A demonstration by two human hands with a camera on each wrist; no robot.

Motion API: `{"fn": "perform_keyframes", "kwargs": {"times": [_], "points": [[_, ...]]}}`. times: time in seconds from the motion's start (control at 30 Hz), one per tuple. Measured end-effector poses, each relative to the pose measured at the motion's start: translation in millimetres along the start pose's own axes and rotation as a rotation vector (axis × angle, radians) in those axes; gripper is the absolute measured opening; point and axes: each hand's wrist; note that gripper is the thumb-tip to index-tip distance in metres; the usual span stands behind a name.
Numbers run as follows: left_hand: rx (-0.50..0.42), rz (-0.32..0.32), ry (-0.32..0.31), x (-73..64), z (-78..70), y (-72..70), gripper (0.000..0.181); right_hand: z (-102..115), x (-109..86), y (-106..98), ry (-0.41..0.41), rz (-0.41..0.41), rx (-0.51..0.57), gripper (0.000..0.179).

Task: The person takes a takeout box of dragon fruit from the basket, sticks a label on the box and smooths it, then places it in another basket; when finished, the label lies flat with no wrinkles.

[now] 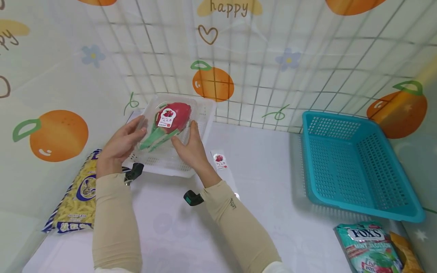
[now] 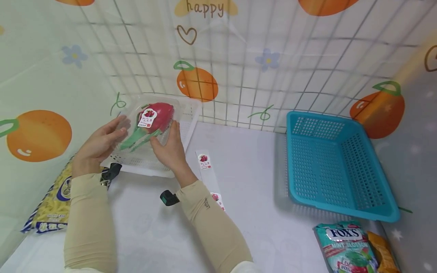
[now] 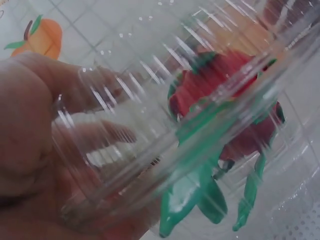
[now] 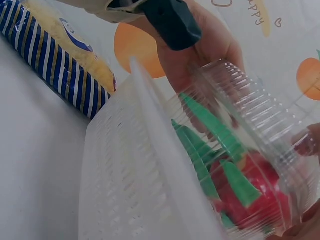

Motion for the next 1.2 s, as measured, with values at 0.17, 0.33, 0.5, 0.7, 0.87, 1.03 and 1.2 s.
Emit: {"fn": "perform_keyframes", "kwargs": {"times": [0.17,0.33,0.5,0.7,0.87,1.03,1.2], "points": [[0.017,-0.001,-0.012,1.7,2.6,-3.1,0.068,0,4.0,2,-0.007,-0.004,0.002,0.088],[0.042,-0.009,-0.003,3.9,1.1,-4.5,0.069,1,5.3,5,-0.009,-0.011,0.01,0.089],[0.025,-0.058,-0.023,8.4,4.4,-5.8,0.069,0,7.7,7,-0.003,-0.016,-0.01,0.09],[-0.035,-0.121,-0.034,14.0,12.0,-6.8,0.068,0,10.5,9,0.002,-0.025,-0.032,0.091],[-0.015,-0.172,-0.029,17.6,17.8,-4.6,0.066,-2,13.6,10,0.004,-0.034,-0.043,0.09],[-0.026,-0.223,-0.031,19.1,22.0,-1.5,0.066,-2,15.5,12,0.016,-0.033,-0.057,0.089],[-0.035,-0.252,-0.02,21.6,26.9,0.5,0.063,-3,18.6,13,0.028,-0.03,-0.071,0.088]]}}
Point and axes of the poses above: each hand's wrist, its own x-axis towards the middle knuckle, its own y-axis out of the palm, z = x × y, and after that the axes turned 14 degrees about y, right-handed
